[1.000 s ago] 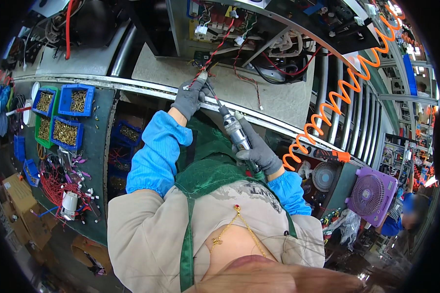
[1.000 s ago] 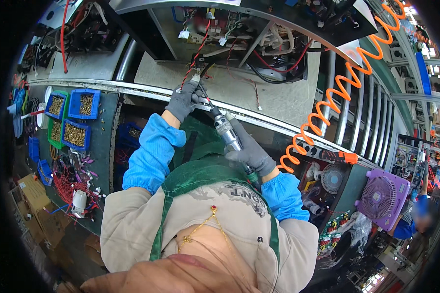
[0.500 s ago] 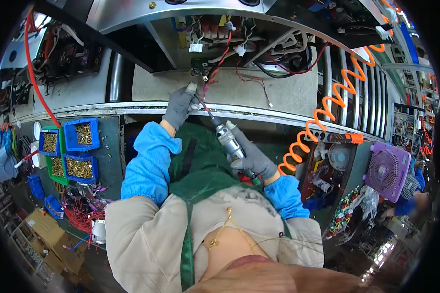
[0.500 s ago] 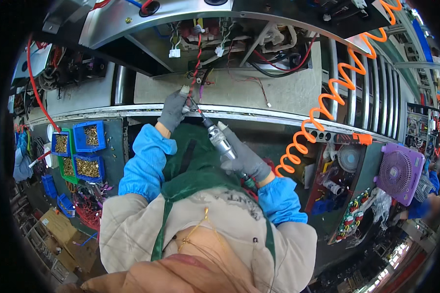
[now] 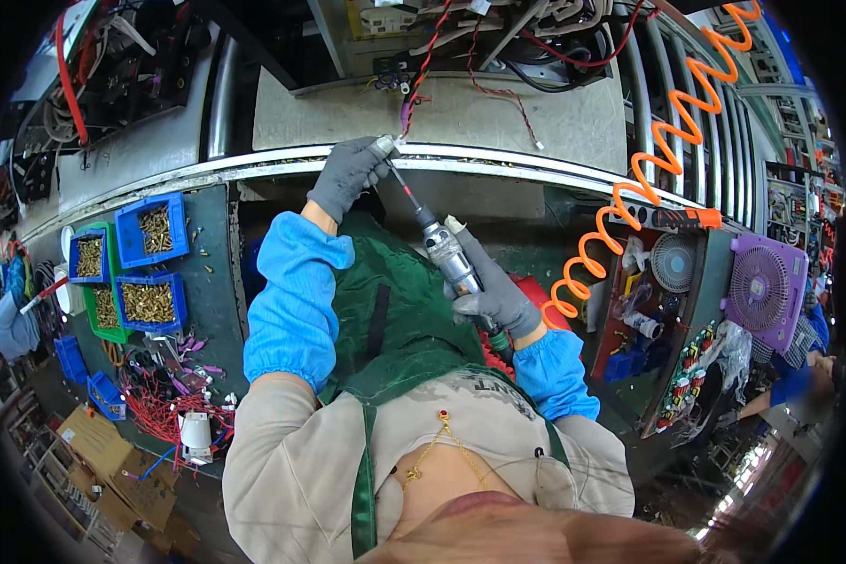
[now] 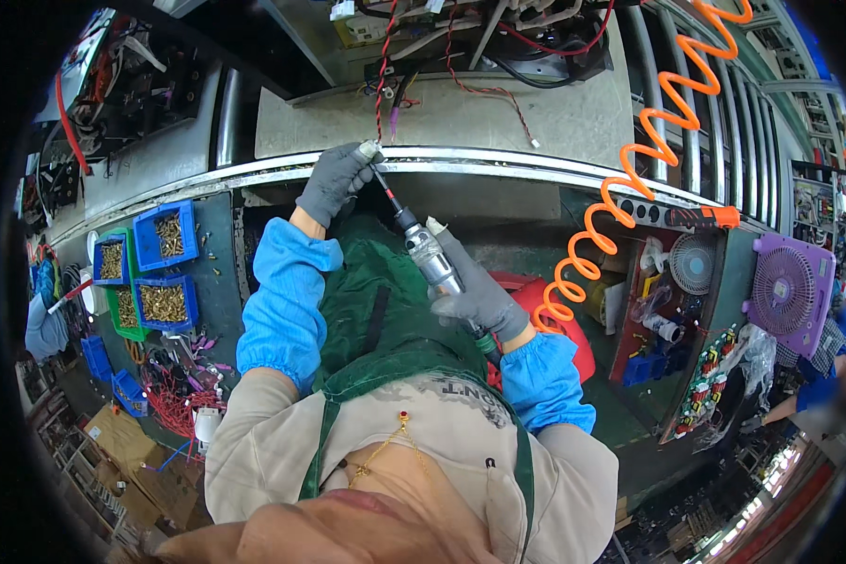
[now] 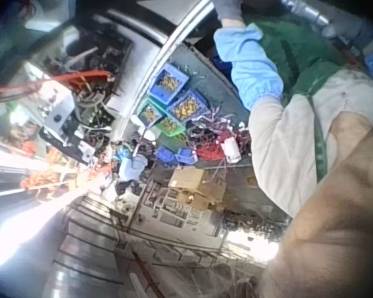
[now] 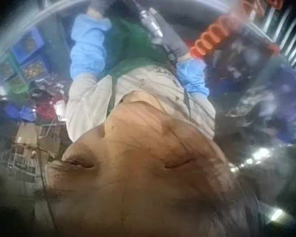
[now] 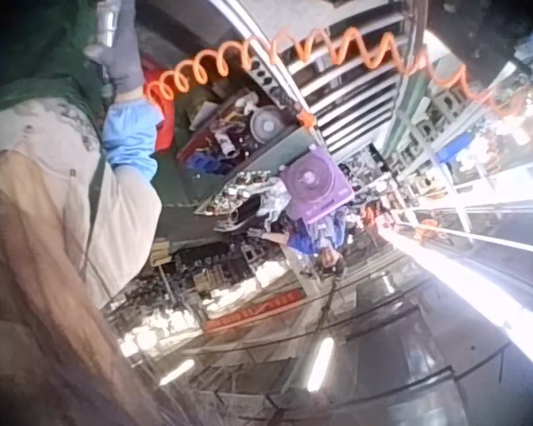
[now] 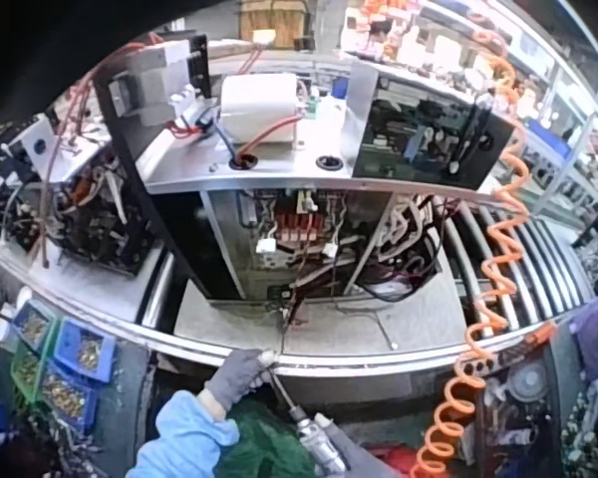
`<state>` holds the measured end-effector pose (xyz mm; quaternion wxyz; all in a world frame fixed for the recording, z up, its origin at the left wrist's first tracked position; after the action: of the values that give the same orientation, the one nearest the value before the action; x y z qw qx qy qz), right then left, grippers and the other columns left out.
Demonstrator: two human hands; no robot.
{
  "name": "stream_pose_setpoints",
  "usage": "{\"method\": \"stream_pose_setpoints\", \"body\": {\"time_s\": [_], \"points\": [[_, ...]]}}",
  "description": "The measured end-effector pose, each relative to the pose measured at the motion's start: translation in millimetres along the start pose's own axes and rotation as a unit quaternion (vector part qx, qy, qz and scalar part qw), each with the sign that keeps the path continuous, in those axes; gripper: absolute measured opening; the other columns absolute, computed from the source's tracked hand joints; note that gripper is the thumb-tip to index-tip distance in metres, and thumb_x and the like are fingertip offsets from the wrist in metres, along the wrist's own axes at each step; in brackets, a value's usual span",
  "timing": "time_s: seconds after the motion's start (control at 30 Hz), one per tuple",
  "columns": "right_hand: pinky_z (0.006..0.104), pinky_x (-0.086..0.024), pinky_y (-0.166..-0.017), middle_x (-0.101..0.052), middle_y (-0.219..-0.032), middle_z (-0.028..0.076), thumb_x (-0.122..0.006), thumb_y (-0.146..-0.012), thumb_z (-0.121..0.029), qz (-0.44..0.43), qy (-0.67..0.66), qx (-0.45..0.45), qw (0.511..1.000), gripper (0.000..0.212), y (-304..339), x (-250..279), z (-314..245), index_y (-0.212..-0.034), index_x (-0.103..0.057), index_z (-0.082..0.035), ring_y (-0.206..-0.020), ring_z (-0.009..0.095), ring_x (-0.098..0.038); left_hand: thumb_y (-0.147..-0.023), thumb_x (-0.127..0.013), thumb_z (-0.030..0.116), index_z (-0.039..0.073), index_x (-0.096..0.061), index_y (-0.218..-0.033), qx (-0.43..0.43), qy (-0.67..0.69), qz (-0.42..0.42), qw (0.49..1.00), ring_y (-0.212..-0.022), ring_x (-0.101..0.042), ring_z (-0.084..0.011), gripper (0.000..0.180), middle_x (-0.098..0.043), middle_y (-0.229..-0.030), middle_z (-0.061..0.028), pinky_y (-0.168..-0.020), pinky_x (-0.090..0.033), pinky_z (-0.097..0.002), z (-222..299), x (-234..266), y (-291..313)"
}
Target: Manually assemble internal components and wiring into an electronic housing using an electric screwdriver.
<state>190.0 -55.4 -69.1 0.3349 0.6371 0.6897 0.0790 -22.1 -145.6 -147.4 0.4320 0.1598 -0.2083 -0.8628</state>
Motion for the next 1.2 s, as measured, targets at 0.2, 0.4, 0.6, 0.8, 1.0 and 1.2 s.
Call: {"method": "stream_pose_setpoints", "body": {"time_s": [0.2,0.4,0.6,0.8,1.0,1.2], "points": [[0.0302,-0.052,-0.054,-0.052,-0.086,0.010,-0.059,-0.055,-0.002,-0.007,-0.013,0.003,1.000,0.107,2,-6,3,-0.147,-0.012,-0.025,-0.064,0.016,-0.054,-0.087,-0.060,0.039,0.004,-0.068,-0.085,0.034,0.085,0.002,0.996,-0.047,-0.040,-0.0035,0.036,-0.051,-0.057,0.0030,-0.044,-0.032,-0.0178,-10,2,3],[0.0307,-0.052,-0.050,-0.053,-0.087,0.011,-0.066,-0.055,-0.013,-0.011,-0.077,-0.016,0.997,0.109,0,-10,-1,-0.147,-0.011,-0.025,-0.063,0.016,-0.054,-0.088,-0.059,0.036,0.005,-0.066,-0.090,0.037,0.161,-0.018,0.986,-0.042,-0.035,-0.0024,0.032,-0.048,-0.057,0.0050,-0.038,-0.027,-0.0170,5,-8,14],[0.0294,-0.052,-0.050,-0.054,-0.085,0.011,-0.071,-0.054,-0.020,0.050,-0.033,0.002,0.998,0.111,-9,-4,-2,-0.147,-0.010,-0.024,-0.061,0.017,-0.056,-0.090,-0.055,0.031,0.005,-0.063,-0.098,0.060,0.298,-0.018,0.953,-0.041,-0.033,-0.0024,0.028,-0.044,-0.057,0.0067,-0.035,-0.024,-0.0175,2,-24,16],[0.0296,-0.052,-0.048,-0.053,-0.084,0.010,-0.075,-0.053,-0.024,0.013,-0.081,0.003,0.997,0.115,-14,1,-1,-0.147,-0.009,-0.023,-0.061,0.017,-0.055,-0.089,-0.056,0.031,0.004,-0.063,-0.101,0.072,0.283,-0.055,0.955,-0.043,-0.034,-0.0035,0.030,-0.044,-0.058,0.0052,-0.038,-0.026,-0.0184,9,-24,6],[0.0297,-0.053,-0.049,-0.054,-0.085,0.010,-0.074,-0.053,-0.024,0.049,-0.081,0.049,0.994,0.115,-15,3,-17,-0.147,-0.009,-0.023,-0.064,0.017,-0.056,-0.079,-0.062,0.029,0.011,-0.064,-0.102,-0.191,-0.085,0.257,0.944,-0.060,-0.053,-0.0192,0.029,-0.056,-0.067,-0.0054,-0.053,-0.044,-0.0312,54,36,-28],[0.0289,-0.050,-0.054,-0.051,-0.090,0.009,-0.060,-0.056,-0.007,0.042,-0.067,0.068,0.995,0.106,-16,5,-24,-0.148,-0.009,-0.024,-0.067,0.016,-0.052,-0.074,-0.061,0.021,0.016,-0.064,-0.096,-0.320,-0.530,0.321,0.717,-0.080,-0.060,-0.0315,0.023,-0.062,-0.081,-0.0145,-0.067,-0.049,-0.0417,99,11,-39]]}}
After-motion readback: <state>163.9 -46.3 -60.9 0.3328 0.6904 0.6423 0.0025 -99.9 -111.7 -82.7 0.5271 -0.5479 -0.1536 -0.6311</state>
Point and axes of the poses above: each hand's wrist, its own y-axis away from the middle knuckle, its own x-axis out of the back of the hand, z = x × y, the point moved 9 cm from there along -y, towards the middle knuckle
